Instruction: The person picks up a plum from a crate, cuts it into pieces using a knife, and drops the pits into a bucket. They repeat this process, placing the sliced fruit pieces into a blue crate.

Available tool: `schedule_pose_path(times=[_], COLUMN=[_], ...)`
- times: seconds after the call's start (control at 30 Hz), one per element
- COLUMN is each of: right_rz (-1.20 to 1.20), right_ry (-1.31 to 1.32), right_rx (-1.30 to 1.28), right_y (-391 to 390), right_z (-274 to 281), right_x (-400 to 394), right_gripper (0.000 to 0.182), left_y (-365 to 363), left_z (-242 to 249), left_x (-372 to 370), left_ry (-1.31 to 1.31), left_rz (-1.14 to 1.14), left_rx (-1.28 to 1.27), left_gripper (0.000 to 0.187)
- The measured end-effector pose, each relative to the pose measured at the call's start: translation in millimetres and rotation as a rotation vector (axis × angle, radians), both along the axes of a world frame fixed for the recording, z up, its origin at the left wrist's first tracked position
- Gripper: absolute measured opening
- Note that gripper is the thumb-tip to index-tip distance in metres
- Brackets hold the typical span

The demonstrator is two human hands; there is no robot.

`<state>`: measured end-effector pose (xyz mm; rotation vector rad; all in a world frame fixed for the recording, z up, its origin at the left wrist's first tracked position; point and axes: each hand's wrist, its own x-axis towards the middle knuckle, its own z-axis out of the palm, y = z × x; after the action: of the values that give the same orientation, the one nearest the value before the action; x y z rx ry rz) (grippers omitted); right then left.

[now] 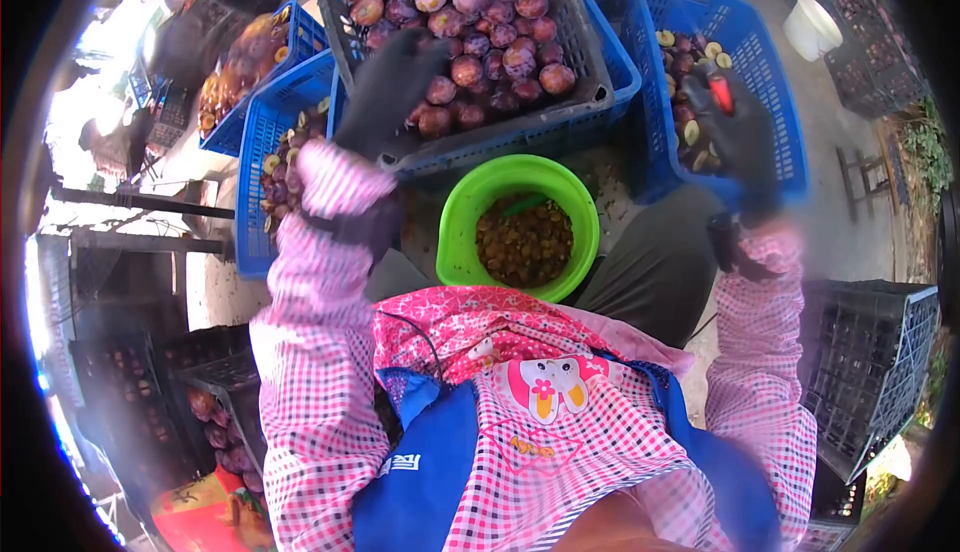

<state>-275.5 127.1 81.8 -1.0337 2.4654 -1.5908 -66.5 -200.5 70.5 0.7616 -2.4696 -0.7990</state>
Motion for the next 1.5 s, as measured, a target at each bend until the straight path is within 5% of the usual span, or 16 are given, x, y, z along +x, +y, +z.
schedule_pose_path(times=[0.1,0.17,0.2,0.4,0.43,0.5,0.57,0.63,0.67,0.7,0.9,1.3,1.37,1.43,1.5], right_rz=[-0.045,-0.023,-0.031,0.172,0.175,0.237,0.274,0.316,0.353,0.387,0.435,0.437,0.401,0.423,0.472], right_ry=[0.006,-0.080,0.106,-0.135,-0.136,-0.293,-0.299,-0.311,-0.262,-0.212,-0.144,0.120,0.221,0.149,0.096], right_rx=[0.145,0.118,0.173,-0.010,-0.017,-0.077,-0.104,-0.121,-0.118,-0.113,-0.108,-0.049,-0.093,0.001,-0.008], right_y=[-3,-2,1,6,3,-4,-16,-25,-28,-29,-26,-23,-27,-19,-17], right_z=[-10,-12,-7,-29,-29,-30,-24,-24,-27,-32,-48,-44,-53,-45,-52], right_x=[8,14,18,11,16,34,60,83,93,101,126,138,136,140,139], right_gripper=[0.039,0.038,0.032,0.022,0.022,0.023,0.023,0.023,0.022,0.022,0.019,0.019,0.018,0.019,0.018], left_y=[-5,-1,-5,-38,-12,40,73,108,122,132,152,163,163,163,152], left_z=[-37,-77,-82,-101,-74,-9,-9,-9,-19,-23,-50,-59,-74,-60,-57], left_x=[-91,-121,-132,-154,-138,-89,-45,-19,-6,8,40,50,50,53,56], left_ry=[-0.475,-0.192,-0.184,-0.315,-0.137,0.033,0.328,0.449,0.550,0.463,0.517,0.525,0.451,0.387,0.324], left_rz=[-0.115,-0.248,-0.257,-0.411,-0.247,-0.262,-0.791,-0.595,-0.743,-0.443,-0.282,-0.537,-0.287,-0.300,-0.500], left_rx=[0.089,-0.278,-0.281,0.635,1.036,1.312,0.884,1.341,0.916,1.525,1.529,1.365,1.167,1.013,1.116], left_gripper=[0.058,0.051,0.051,0.047,0.042,0.038,0.034,0.033,0.034,0.035,0.040,0.045,0.044,0.043,0.045])
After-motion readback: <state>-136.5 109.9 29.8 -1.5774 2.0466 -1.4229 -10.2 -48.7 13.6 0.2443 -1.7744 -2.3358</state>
